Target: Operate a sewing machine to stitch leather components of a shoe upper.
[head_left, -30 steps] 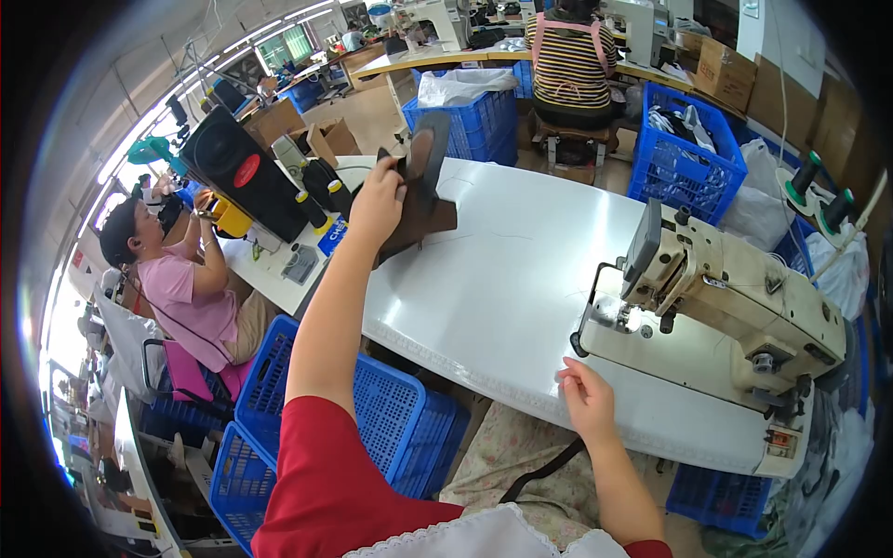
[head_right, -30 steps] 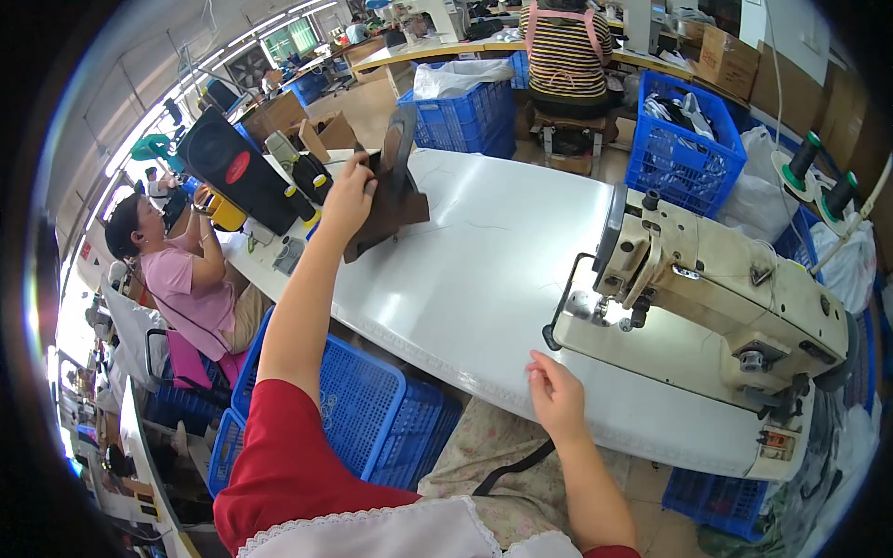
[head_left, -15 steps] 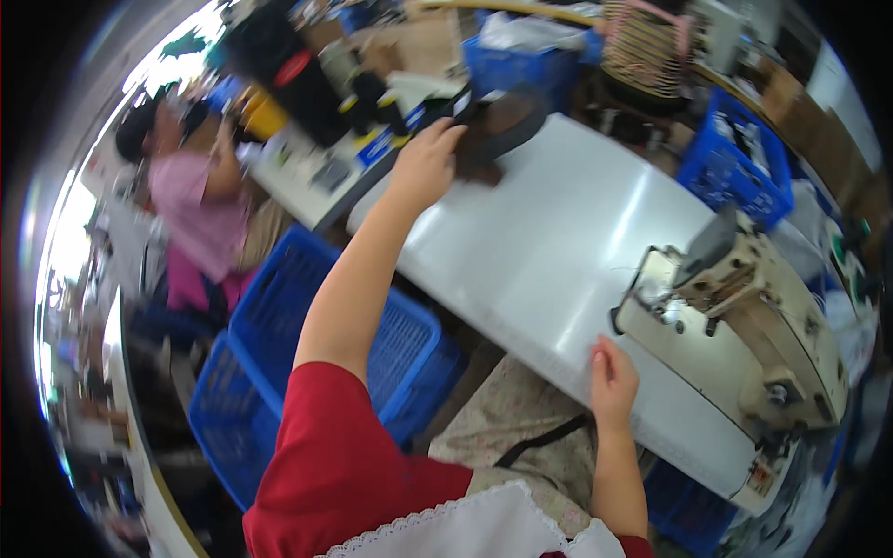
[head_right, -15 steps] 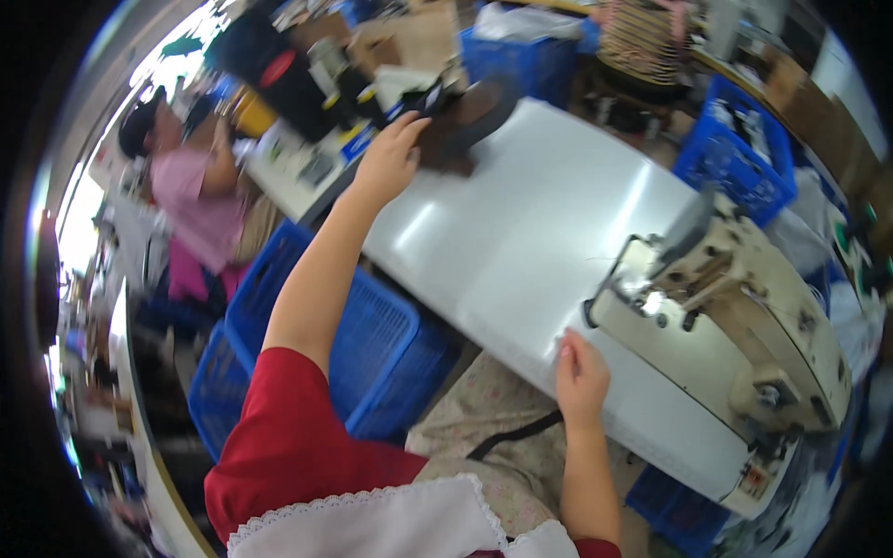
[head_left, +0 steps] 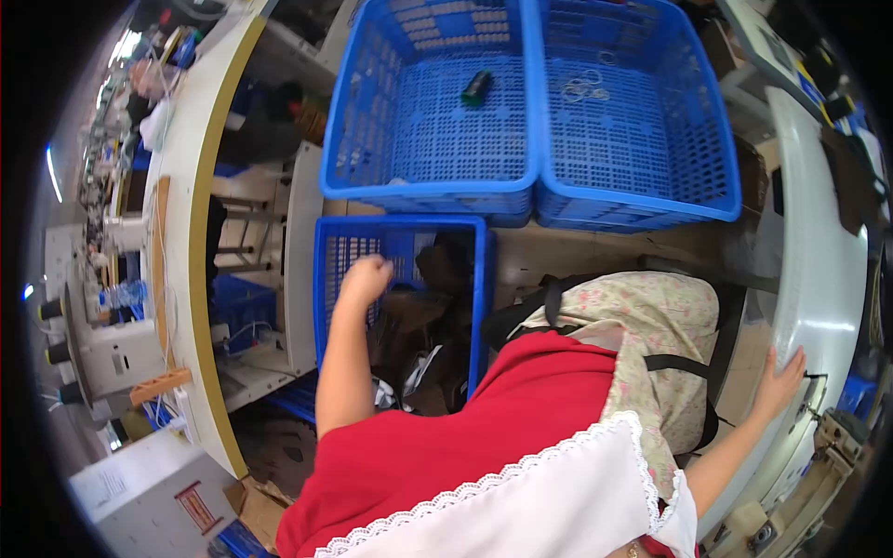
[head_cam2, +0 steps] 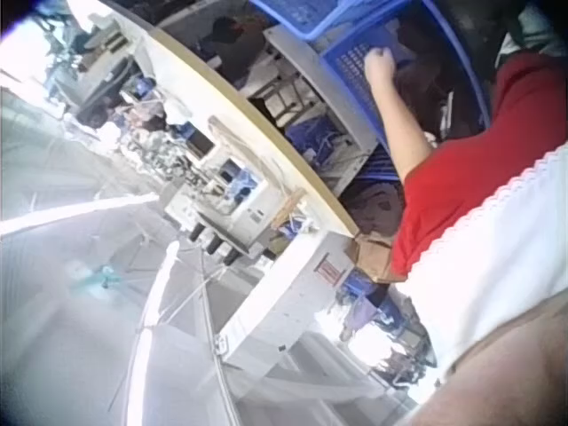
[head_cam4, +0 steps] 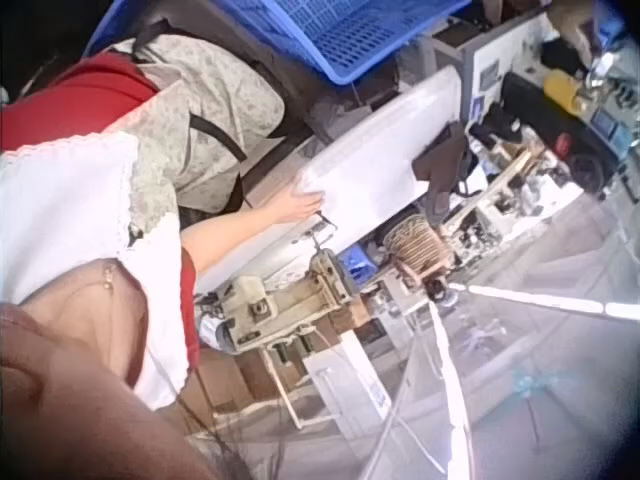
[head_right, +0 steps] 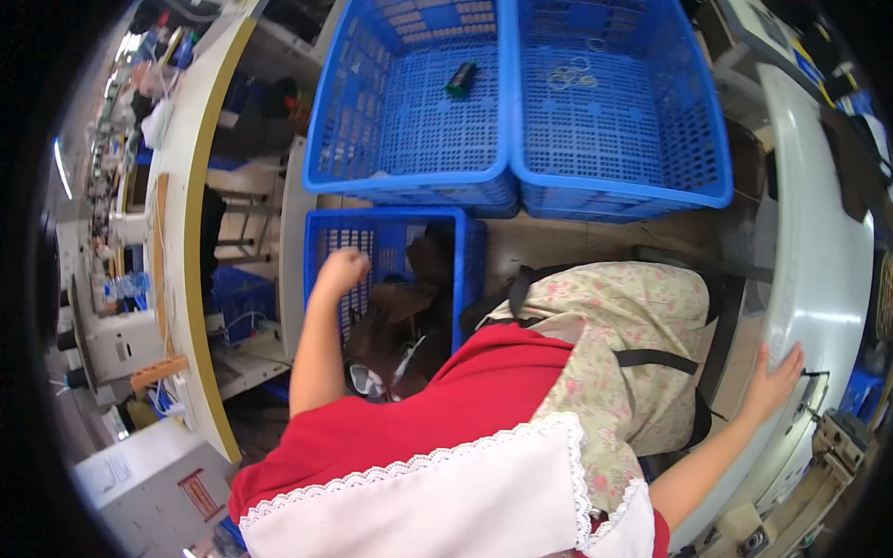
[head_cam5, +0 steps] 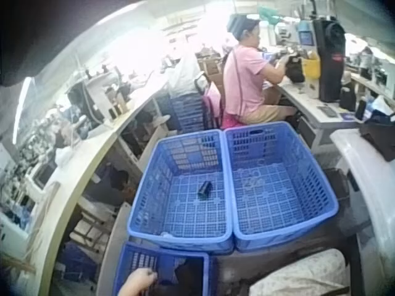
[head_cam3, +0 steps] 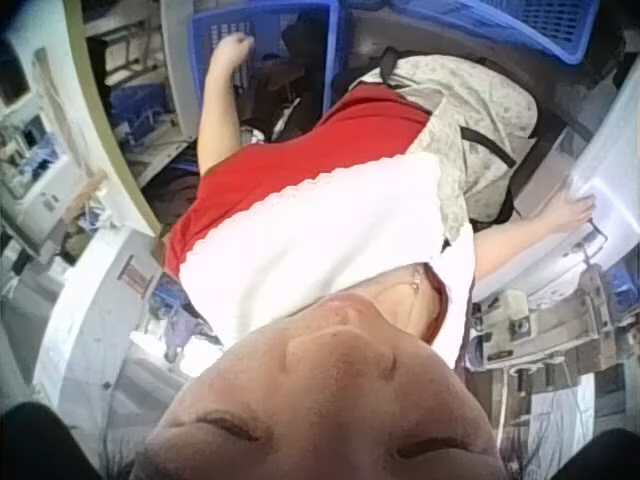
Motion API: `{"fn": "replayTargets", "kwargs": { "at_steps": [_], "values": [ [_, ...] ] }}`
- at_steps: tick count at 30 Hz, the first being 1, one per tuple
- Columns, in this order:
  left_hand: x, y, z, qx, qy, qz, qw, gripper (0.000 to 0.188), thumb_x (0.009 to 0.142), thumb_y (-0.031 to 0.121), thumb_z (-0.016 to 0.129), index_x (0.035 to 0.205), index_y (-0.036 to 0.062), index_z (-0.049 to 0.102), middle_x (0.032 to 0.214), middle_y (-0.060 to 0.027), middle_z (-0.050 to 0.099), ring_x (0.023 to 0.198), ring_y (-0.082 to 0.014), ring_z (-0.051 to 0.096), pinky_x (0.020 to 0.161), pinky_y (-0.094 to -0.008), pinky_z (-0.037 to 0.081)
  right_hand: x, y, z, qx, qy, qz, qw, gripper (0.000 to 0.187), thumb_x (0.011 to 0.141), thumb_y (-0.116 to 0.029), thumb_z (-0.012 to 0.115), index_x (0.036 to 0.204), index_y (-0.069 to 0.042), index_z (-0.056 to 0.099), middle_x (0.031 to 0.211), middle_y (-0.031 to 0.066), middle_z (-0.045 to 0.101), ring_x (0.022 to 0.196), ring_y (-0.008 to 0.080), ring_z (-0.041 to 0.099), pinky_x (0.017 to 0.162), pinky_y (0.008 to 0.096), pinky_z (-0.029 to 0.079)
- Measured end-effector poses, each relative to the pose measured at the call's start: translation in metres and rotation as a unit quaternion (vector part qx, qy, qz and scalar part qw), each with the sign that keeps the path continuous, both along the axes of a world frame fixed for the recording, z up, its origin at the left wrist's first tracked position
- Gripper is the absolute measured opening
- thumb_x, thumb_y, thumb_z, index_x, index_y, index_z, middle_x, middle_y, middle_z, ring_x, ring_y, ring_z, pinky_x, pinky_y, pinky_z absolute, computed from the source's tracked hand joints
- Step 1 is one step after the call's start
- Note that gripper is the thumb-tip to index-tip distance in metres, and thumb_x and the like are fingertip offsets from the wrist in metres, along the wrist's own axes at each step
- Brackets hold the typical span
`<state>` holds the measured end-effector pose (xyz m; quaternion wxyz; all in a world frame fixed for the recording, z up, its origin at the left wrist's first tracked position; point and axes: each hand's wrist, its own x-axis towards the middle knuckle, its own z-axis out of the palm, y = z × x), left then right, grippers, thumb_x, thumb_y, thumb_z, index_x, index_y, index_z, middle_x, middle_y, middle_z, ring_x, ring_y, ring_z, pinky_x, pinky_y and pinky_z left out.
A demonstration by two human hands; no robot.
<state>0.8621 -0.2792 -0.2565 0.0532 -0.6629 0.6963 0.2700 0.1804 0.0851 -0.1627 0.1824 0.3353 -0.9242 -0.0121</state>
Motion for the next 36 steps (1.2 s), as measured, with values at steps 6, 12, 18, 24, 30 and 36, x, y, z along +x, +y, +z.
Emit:
{"fn": "replayTargets", "kwargs": {
  "at_steps": [6,12,18,24,30,36],
  "values": [
    [0.076,0.138,-0.167,0.227,-0.049,0.128,0.964,0.044,0.080,0.020,0.058,0.122,0.0058,0.061,0.132,-0.0199,0.055,0.120,-0.0352,0.053,0.101,-0.0422,0.043,-0.013,-0.003,0.001,0.000,-0.042,-0.015,0.999,0.077,0.089,-0.059,0.054,0.144,-0.008,0.039,0.149,0.0178,0.036,0.136,0.0366,0.035,0.111,0.0444,0.029],
    [0.015,0.102,-0.206,0.149,-0.134,-0.107,0.974,0.076,0.081,0.015,0.057,0.151,0.0148,0.025,0.160,-0.0110,0.010,0.146,-0.0296,0.014,0.117,-0.0438,0.019,-0.030,0.014,0.009,0.011,-0.092,-0.045,0.995,0.078,0.092,-0.056,0.051,0.145,0.000,0.034,0.150,0.0209,0.033,0.139,0.0367,0.029,0.114,0.0417,0.025],
    [0.002,0.040,-0.226,0.223,-0.272,-0.073,0.933,0.082,0.087,0.025,0.055,0.155,0.0168,0.010,0.160,-0.0094,0.013,0.148,-0.0267,0.009,0.117,-0.0518,0.004,-0.016,0.031,0.014,-0.008,-0.187,-0.061,0.980,0.069,0.099,-0.047,0.042,0.145,0.003,0.032,0.152,0.0219,0.030,0.143,0.0338,0.024,0.116,0.0387,0.018],
    [0.020,0.068,-0.273,0.354,-0.247,-0.117,0.894,0.051,0.090,0.027,0.054,0.139,0.0115,0.046,0.147,-0.0099,0.041,0.140,-0.0286,0.032,0.107,-0.0502,0.032,0.018,0.023,0.027,-0.037,-0.225,-0.081,0.970,0.066,0.099,-0.047,0.043,0.145,0.000,0.036,0.151,0.0181,0.033,0.142,0.0304,0.028,0.115,0.0368,0.020],
    [0.016,0.097,-0.258,0.318,-0.261,-0.195,0.890,0.046,0.092,0.033,0.055,0.131,0.0096,0.056,0.150,-0.0059,0.035,0.139,-0.0339,0.030,0.101,-0.0568,0.037,0.024,0.022,0.036,-0.059,-0.234,-0.108,0.964,0.065,0.099,-0.047,0.045,0.144,-0.002,0.037,0.150,0.0173,0.035,0.141,0.0297,0.030,0.115,0.0373,0.022],
    [0.064,0.087,-0.293,0.267,-0.168,0.171,0.933,0.064,0.074,0.046,0.077,0.120,0.0036,0.062,0.129,-0.0183,0.057,0.127,-0.0345,0.049,0.103,-0.0417,0.042,0.018,0.037,0.019,-0.071,-0.185,-0.058,0.978,0.060,0.099,-0.041,0.048,0.144,-0.002,0.038,0.149,0.0180,0.036,0.139,0.0310,0.032,0.114,0.0380,0.024]
  ]
}}
